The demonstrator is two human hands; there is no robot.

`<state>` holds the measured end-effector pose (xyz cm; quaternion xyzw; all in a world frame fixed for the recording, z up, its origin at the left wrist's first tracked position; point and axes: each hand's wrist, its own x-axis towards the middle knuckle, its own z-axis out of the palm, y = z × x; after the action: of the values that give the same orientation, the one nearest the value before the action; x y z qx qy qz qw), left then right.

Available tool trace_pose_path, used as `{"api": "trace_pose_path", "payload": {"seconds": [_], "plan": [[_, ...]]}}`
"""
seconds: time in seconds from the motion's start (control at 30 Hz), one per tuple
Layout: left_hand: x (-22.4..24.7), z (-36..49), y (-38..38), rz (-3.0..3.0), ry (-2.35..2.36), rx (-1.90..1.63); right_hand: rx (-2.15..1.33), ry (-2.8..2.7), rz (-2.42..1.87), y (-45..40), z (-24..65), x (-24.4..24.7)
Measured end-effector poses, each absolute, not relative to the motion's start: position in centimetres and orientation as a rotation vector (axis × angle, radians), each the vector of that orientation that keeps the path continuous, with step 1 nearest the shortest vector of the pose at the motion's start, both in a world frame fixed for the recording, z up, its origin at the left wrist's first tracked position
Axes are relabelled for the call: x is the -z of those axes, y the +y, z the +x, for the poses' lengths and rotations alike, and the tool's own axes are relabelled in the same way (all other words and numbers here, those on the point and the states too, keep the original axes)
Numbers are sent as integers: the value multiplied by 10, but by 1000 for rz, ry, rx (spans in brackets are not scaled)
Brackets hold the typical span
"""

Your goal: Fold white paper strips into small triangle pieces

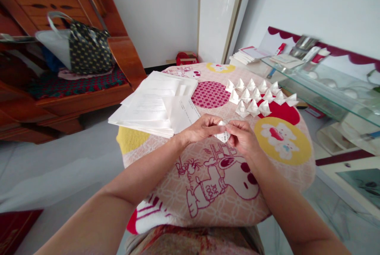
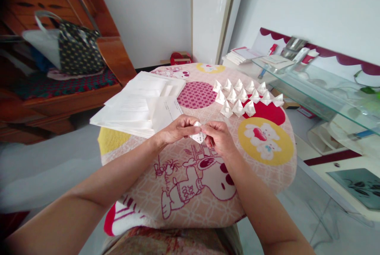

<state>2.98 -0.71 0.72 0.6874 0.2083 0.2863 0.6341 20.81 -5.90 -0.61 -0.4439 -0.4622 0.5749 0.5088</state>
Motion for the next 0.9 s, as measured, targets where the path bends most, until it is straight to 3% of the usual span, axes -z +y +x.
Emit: {"api": "trace_pose_path", "payload": {"seconds": [0.33,0.5,0.67,0.9], "plan": [[-2,30,-6,1591,576,-728,-1418,-1143,-1057,-57,206,9],[6,29,2,1651,634,-702,-1276,-1164,-1124,-55,207,12],[15,30,11,1676,812,-938,-848,-1301,-1282,-51,218,14],[15,38,4,1398,683,-748,-62,-1747,-1314,-49,215,18]]}}
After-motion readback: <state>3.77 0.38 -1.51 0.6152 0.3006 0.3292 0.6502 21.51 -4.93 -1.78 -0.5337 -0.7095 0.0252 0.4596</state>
